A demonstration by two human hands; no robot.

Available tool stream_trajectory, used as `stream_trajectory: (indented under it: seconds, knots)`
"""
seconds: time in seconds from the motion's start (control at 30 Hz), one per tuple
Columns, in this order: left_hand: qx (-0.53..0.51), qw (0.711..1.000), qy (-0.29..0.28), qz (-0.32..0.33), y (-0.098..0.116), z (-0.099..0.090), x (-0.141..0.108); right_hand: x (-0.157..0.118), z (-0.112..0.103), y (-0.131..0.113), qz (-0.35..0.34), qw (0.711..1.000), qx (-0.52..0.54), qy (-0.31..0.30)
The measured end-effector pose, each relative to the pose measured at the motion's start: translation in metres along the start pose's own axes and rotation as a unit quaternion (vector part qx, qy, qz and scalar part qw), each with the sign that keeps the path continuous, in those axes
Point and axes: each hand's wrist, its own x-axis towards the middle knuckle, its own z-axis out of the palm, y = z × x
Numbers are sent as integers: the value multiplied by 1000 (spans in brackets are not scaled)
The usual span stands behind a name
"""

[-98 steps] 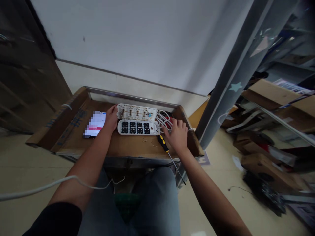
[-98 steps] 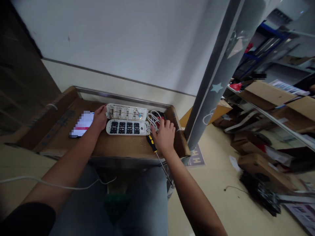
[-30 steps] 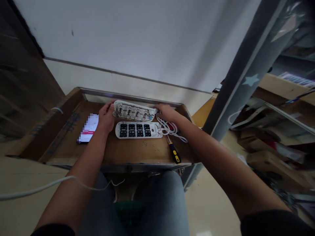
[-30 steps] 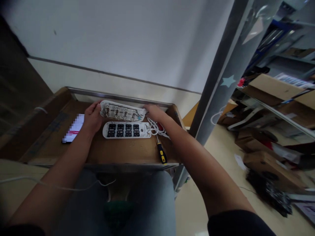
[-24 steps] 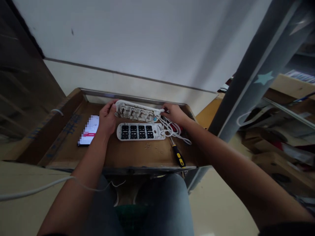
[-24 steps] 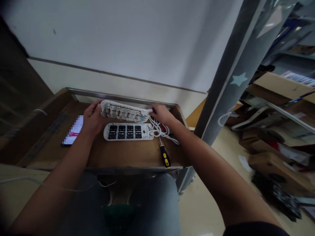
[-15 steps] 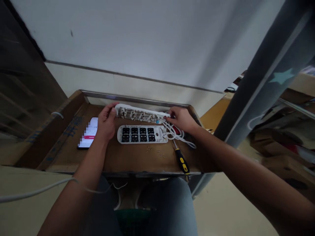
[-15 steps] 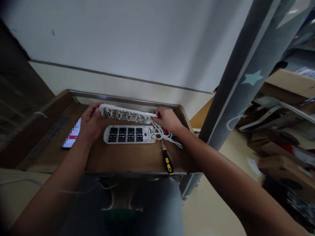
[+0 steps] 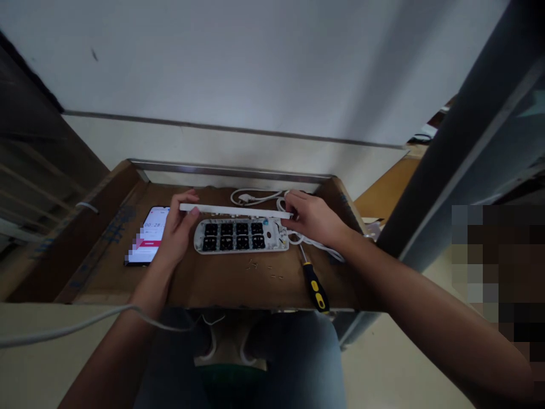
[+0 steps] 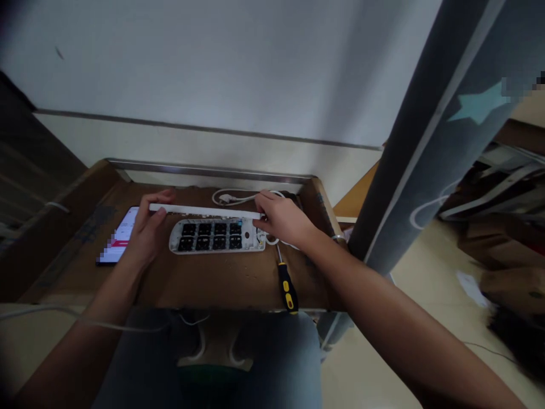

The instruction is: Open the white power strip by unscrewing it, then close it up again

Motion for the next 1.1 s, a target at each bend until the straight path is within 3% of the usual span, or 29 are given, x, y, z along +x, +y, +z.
stream_trajectory:
  seconds: [0.2, 0.4, 0.57, 0.73, 0.93, 1.1]
  knots:
    - [52, 998, -35, -29, 16, -8, -21, 1, -2, 6, -2, 999, -39, -19]
    - [93, 992, -73, -36, 13, -7, -37, -9, -7, -5, -12, 992, -98, -84]
    - [106, 989, -96, -30, 10, -13, -35, -11, -8, -15, -21, 978, -148, -145]
    - [113, 981, -147, -59, 7, -22, -25, -8, -5, -19, -4, 966, -194, -169]
    - [194, 953, -227, -53, 15, -20, -24, -7, -6, -19, 7, 956, -205, -209]
    - [246, 937, -243, -47, 17, -21, -29, -7, -3, -16, 4, 951, -197, -239]
